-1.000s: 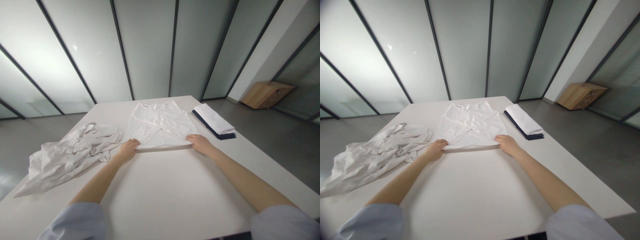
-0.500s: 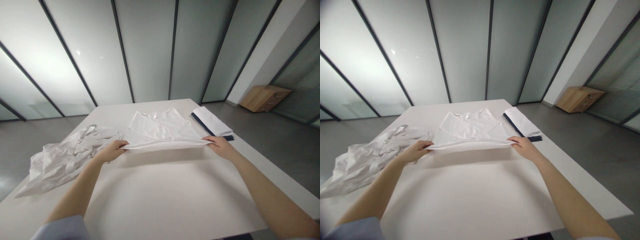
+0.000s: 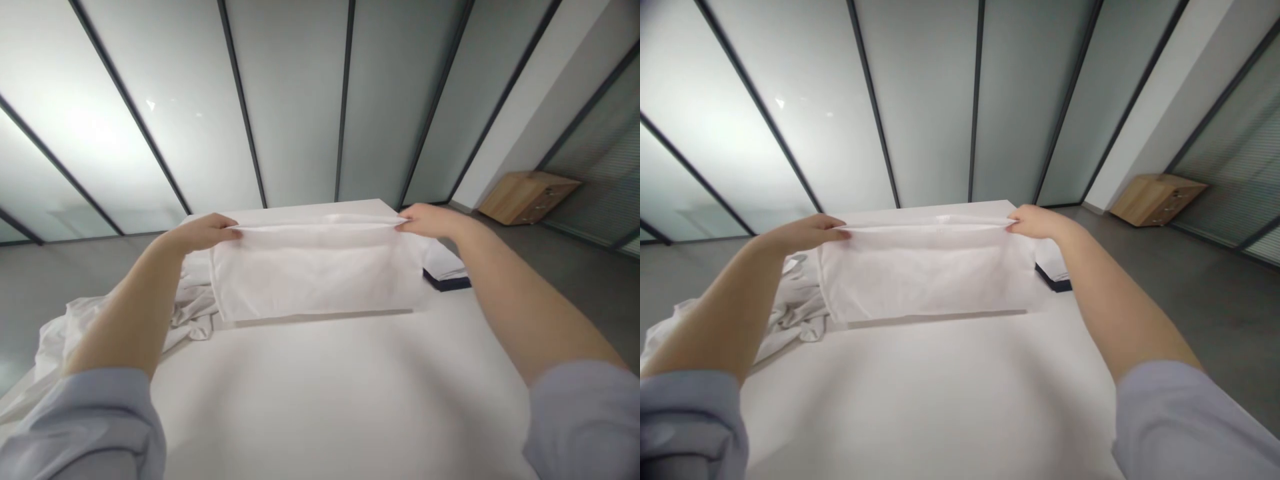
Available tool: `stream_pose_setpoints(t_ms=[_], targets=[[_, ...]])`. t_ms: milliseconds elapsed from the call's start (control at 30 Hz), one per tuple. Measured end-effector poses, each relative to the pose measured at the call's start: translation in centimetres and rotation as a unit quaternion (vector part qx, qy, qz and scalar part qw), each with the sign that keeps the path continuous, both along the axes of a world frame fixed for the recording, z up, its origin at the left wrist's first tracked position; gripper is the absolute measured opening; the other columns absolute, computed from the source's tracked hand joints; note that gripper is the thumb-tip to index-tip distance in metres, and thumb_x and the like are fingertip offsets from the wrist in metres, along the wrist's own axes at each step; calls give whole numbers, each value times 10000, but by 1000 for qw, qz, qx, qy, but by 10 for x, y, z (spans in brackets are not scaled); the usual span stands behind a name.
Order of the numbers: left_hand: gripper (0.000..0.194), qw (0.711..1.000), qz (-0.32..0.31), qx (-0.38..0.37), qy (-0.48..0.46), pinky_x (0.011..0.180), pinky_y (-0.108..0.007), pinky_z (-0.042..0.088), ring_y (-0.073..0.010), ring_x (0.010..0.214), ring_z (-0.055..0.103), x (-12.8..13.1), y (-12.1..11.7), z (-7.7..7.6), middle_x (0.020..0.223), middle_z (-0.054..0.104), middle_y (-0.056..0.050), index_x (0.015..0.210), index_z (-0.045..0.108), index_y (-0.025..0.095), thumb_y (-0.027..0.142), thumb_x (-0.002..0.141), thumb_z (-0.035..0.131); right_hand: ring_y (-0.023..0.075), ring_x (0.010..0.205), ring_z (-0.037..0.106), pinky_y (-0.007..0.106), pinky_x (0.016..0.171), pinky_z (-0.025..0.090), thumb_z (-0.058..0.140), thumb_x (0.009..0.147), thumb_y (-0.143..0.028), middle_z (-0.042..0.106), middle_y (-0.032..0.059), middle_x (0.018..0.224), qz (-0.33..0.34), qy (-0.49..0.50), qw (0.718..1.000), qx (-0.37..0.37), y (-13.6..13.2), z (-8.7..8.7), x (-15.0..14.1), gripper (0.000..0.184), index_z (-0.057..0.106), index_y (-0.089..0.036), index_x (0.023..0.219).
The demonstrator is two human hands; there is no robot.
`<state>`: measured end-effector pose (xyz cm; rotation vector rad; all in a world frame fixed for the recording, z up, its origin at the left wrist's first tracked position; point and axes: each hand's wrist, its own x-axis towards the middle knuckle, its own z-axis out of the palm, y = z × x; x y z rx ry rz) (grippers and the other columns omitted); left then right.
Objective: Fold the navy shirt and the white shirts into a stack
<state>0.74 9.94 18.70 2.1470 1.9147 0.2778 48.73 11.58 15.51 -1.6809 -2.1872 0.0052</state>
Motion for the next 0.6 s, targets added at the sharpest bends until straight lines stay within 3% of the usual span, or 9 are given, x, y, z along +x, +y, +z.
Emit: stream_pose_setpoints(t_ms=[67, 133, 233, 367, 433, 500, 600], targets=[[376, 994, 49, 78, 56, 887, -330, 474, -264, 1007, 608, 15, 27, -10, 1045, 691, -61, 1038, 688, 177, 423, 812, 515, 249, 862, 643, 376, 787, 479, 570, 857, -379, 712, 86, 880, -53, -89, 995, -1, 35, -5, -19, 270, 728, -160, 876], [431, 972, 94, 186, 105, 980, -405, 418, -302, 1141, 551, 34, 40, -30, 1216, 628, -115, 1201, 614, 162, 353, 836, 486, 281, 1023, 597, 424, 889, 436, 537, 877, -339, 691, 127, 1061, -77, -131, 985, 81, 54, -17, -41, 293, 697, -157, 1042], [520, 961, 64, 246, 110, 1013, -436, 390, -304, 1217, 498, 64, 35, -75, 1359, 531, -134, 1348, 485, 179, 356, 860, 471, 309, 1134, 535, 451, 951, 393, 475, 905, -331, 622, 159, 1233, -53, -135, 983, 112, 51, -47, -74, 387, 617, -144, 1212], [548, 982, -15, 141, 121, 1014, -438, 393, -304, 1264, 460, 96, 9, -142, 1402, 498, -125, 1357, 469, 192, 467, 884, 447, 295, 1198, 497, 439, 1019, 346, 422, 937, -402, 588, 145, 1294, 2, -135, 991, 19, 14, -102, -106, 439, 570, -168, 1278], [610, 989, -20, 68, 131, 1043, -486, 356, -332, 1317, 407, 106, 0, -171, 1459, 438, -143, 1382, 448, 194, 555, 891, 407, 315, 1276, 434, 486, 1054, 304, 378, 947, -480, 514, 152, 1387, -5, -136, 990, -35, -4, -130, -114, 505, 523, -184, 1331], [662, 991, -11, 21, 130, 1073, -541, 301, -353, 1374, 332, 111, -6, -193, 1513, 362, -160, 1416, 414, 189, 602, 904, 339, 348, 1345, 352, 554, 1072, 257, 324, 951, -539, 423, 148, 1472, -33, -130, 987, -90, -17, -154, -115, 556, 487, -215, 1372], [691, 993, 2, 18, 120, 1117, -555, 222, -340, 1427, 244, 109, -9, -211, 1560, 274, -157, 1463, 358, 187, 610, 923, 269, 353, 1399, 272, 583, 1087, 220, 287, 955, -549, 326, 132, 1539, -64, -109, 982, -142, -26, -176, -111, 589, 412, -235, 1438]])
